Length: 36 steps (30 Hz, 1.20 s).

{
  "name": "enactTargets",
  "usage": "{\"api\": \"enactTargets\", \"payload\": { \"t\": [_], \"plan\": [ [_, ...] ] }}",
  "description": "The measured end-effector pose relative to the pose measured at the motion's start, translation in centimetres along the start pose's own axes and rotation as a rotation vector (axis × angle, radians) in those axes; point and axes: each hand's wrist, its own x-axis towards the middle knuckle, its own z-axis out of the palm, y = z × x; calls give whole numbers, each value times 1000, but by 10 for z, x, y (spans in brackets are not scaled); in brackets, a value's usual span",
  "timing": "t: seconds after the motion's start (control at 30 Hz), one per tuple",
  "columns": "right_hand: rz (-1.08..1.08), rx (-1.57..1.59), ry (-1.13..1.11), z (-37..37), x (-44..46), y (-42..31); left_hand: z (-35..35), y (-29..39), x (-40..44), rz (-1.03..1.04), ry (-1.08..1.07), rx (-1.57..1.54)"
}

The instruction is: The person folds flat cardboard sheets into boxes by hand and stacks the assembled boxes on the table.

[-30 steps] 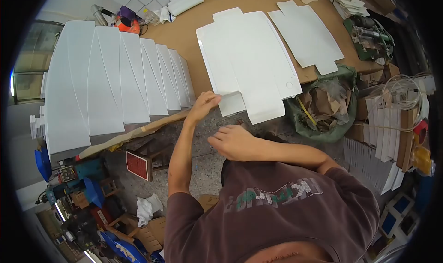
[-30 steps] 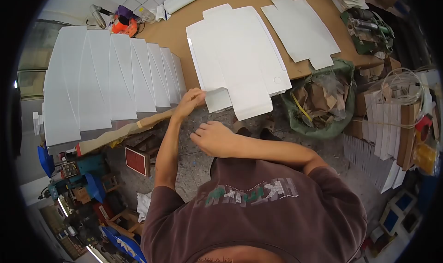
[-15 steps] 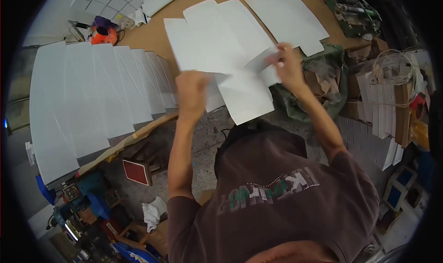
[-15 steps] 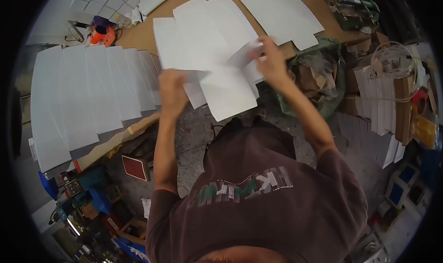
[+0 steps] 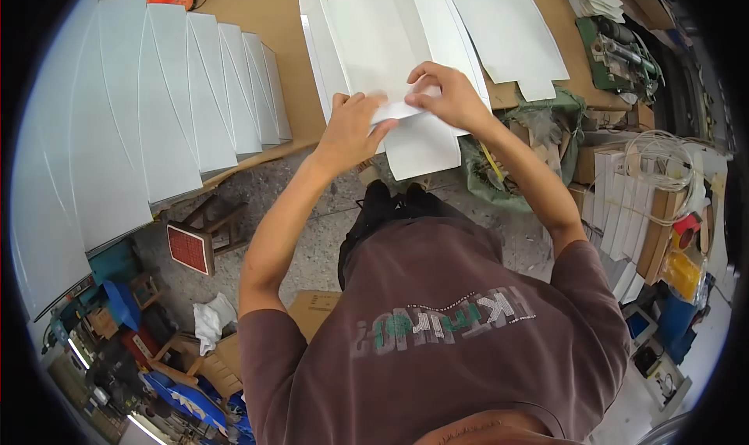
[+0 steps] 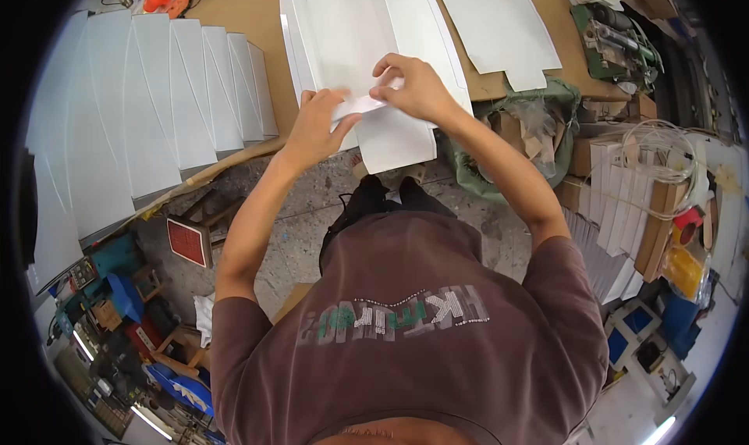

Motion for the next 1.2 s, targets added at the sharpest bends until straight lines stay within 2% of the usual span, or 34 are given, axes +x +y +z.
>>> {"api": "enactTargets", "payload": {
  "t": [0.03,0.1,0.13,0.17,0.23,0.3,0.33,0.4,0.43,0.47,0.5,0.53,0.6,0.63,0.67,0.7,0.73,0.77,0.8,0.87,0.93,1.0,1.03,1.07,1.1,1.17,1.2],
  "plan": [
    [-93,-74,95,4,-1,-1,9,-9,-5,93,19,137],
    [-482,-669,485,32,-32,12,23,4,-5,29,163,243],
    [-385,-757,578,38,-30,13,30,10,-4,-22,214,254],
    [-372,-704,551,40,-42,14,36,18,-11,-77,250,258],
    [-354,-588,508,39,-73,6,21,46,-53,-102,108,42],
    [-243,-358,180,2,-100,2,-4,57,-80,-98,-22,-150],
    [-198,-248,27,-18,-103,-3,-17,49,-65,-133,31,-82],
    [-136,-179,273,-39,-34,17,-46,34,-25,-202,104,34],
    [-110,-136,396,-50,0,28,-34,4,-4,-295,237,-21],
    [-171,52,376,-42,49,44,-15,-36,24,-381,375,-73],
    [-230,240,348,-34,97,59,4,-75,48,-590,307,-766],
    [-114,741,157,-14,141,86,14,-103,59,-776,189,-1451],
    [-240,826,66,4,131,68,15,-91,59,-390,271,-1120],
    [-426,822,259,1,91,27,10,-80,65,-184,320,-953],
    [-608,760,242,-12,72,21,-12,-56,70,-49,337,-736],
    [-635,809,367,-19,62,-9,-38,-21,71,77,357,-520],
    [-633,876,497,-18,41,-43,-42,-11,67,61,418,-519],
    [-619,811,521,-22,38,-48,-46,-1,63,44,479,-518],
    [-605,747,544,-25,34,-52,-37,-12,65,-74,619,-721],
    [-527,359,323,-39,74,-14,-29,-21,84,-240,633,-880],
    [-399,-40,-20,-43,132,14,-22,-95,98,-190,145,-451],
    [-358,-413,-173,-27,134,11,-1,-139,88,-244,-254,65],
    [-414,-607,-115,-17,125,0,12,-148,89,-301,-389,370],
    [-565,-651,-37,-15,131,0,13,-151,98,-311,-471,451],
    [-485,-812,-46,-13,137,-1,14,-154,106,-315,-555,532],
    [-344,-1142,-100,-9,131,-41,-9,-152,119,-280,-619,224],
    [-396,-1225,-153,8,148,-26,-14,-138,128,-254,-721,502]
  ]
}}
